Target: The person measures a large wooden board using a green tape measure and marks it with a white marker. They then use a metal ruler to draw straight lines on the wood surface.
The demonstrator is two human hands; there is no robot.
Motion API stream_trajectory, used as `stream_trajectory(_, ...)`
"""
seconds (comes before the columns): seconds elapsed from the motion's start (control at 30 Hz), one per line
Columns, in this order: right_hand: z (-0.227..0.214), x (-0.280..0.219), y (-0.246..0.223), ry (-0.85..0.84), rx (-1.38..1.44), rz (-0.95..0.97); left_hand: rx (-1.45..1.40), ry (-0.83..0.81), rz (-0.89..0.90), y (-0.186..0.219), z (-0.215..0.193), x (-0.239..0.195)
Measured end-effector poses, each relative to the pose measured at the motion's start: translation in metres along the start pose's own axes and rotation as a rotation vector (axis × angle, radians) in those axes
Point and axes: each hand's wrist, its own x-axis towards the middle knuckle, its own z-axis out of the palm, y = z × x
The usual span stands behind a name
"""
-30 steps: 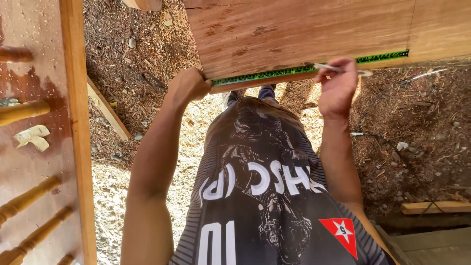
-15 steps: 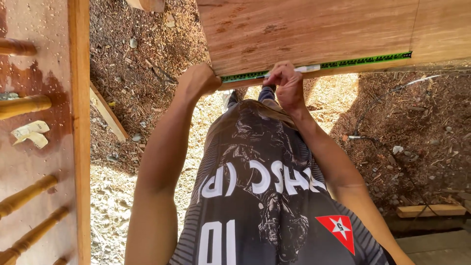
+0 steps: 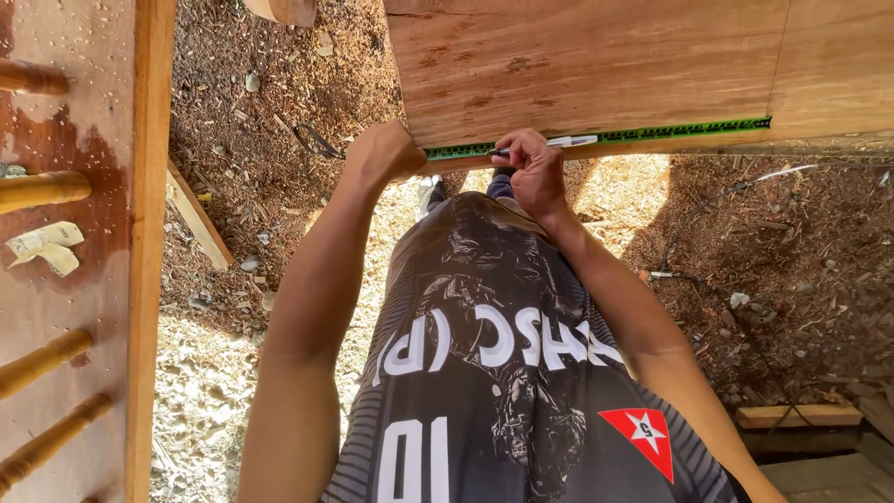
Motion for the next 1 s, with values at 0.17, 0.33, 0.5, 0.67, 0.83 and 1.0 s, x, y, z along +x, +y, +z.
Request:
stream_trajectory(0.17, -0.003, 0.000, 0.009, -0.027, -0.041, -0.010, 0.010, 0.009, -0.008, 0.007, -0.013, -0.020)
stream_trajectory(0.33, -0.005, 0.001, 0.015, -0.050, -0.036, -0.003, 0.031, 0.009, -0.038, 0.009, -0.014, -0.021)
stream_trajectory(0.5, -0.005, -0.001, 0.014, -0.051, -0.032, 0.007, 0.009, 0.015, -0.043, 0.010, -0.014, -0.023)
stream_trajectory(0.67, -0.017, -0.006, 0.020, -0.008, 0.013, 0.045, -0.001, -0.027, -0.038, 0.016, -0.022, -0.033)
stream_trajectory(0.83, -0.031, -0.009, 0.025, 0.067, 0.058, 0.097, 0.007, -0.035, -0.017, 0.012, -0.022, -0.030)
stream_trajectory(1.0, -0.039, -0.011, 0.026, 0.118, 0.076, 0.128, -0.009, -0.047, -0.034, 0.013, -0.026, -0.032)
